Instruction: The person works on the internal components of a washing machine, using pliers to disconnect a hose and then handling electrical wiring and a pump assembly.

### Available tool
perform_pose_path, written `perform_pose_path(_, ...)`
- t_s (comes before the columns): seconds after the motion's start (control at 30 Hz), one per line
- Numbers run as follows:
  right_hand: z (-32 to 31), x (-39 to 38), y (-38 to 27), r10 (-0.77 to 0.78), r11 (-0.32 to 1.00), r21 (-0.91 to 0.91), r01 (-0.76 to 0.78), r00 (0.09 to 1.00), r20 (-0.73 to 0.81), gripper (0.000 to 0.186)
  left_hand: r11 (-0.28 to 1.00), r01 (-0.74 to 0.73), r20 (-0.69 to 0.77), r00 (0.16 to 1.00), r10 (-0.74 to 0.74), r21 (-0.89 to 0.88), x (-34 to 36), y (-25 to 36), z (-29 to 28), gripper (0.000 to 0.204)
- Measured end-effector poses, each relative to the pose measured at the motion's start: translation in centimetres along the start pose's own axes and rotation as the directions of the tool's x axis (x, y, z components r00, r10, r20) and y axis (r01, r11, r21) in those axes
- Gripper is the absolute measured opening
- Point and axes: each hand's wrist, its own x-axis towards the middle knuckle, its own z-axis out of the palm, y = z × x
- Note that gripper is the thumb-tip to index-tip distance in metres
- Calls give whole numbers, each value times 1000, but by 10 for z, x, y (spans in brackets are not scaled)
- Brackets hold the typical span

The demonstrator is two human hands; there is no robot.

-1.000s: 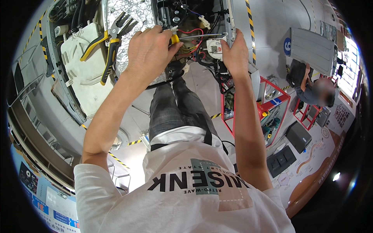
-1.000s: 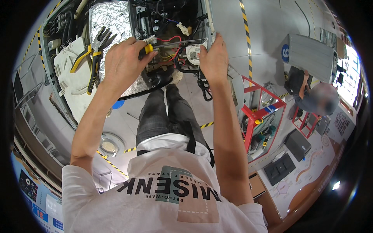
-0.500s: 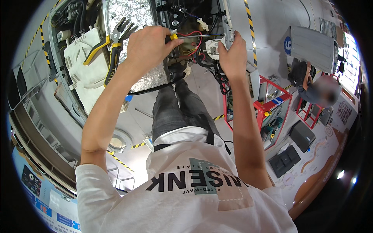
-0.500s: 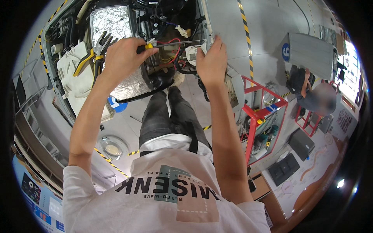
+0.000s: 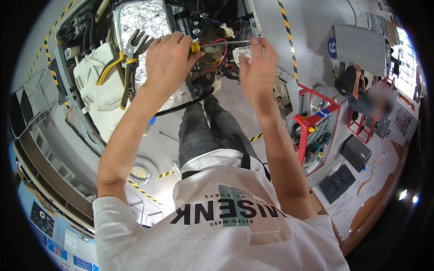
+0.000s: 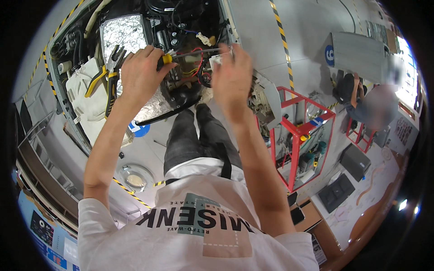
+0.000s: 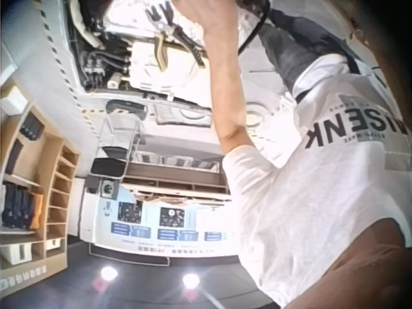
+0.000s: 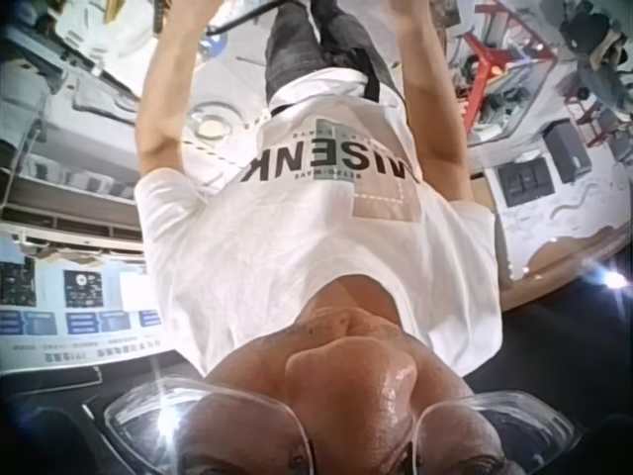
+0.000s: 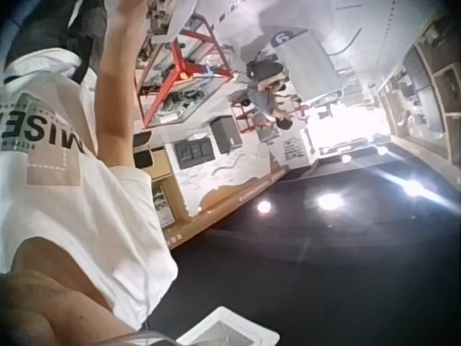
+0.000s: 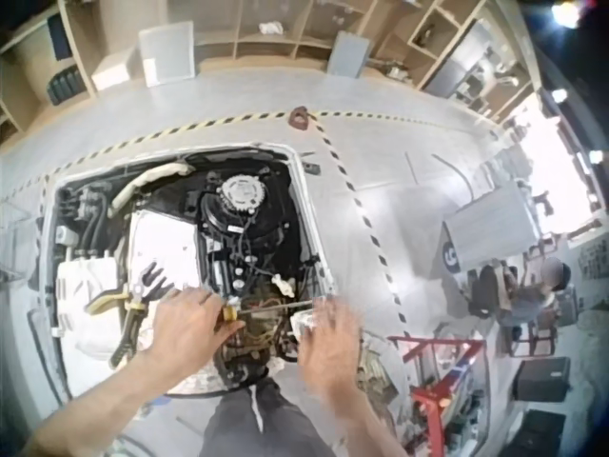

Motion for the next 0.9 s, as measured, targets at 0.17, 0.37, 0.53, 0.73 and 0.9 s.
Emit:
perform_pose_path(0.17, 17, 14, -34, -330, 941, 81, 327, 944, 24, 37, 999, -37, 15, 999, 37, 30, 0, 2, 0, 28)
perform_pose_path(0.37, 26, 32, -28, -402, 914, 105, 392, 909, 109, 24, 989, 43, 84, 996, -32, -140, -3, -3, -18, 26)
perform_pose_path(0.53, 26, 33, -25, -447, 894, 53, 445, 894, 30, 9, 801, 546, 553, 757, -347, -245, 1, -24, -46, 28)
perform_pose_path(0.73, 30, 37, -23, -482, 876, 36, 481, 875, 37, 5, 960, 123, 269, 962, -53, -253, -15, -21, -32, 34)
perform_pose_path(0.9, 31, 38, -22, -478, 878, 30, 477, 877, 42, 5, 924, 278, 360, 917, -174, -263, -19, -30, -37, 34)
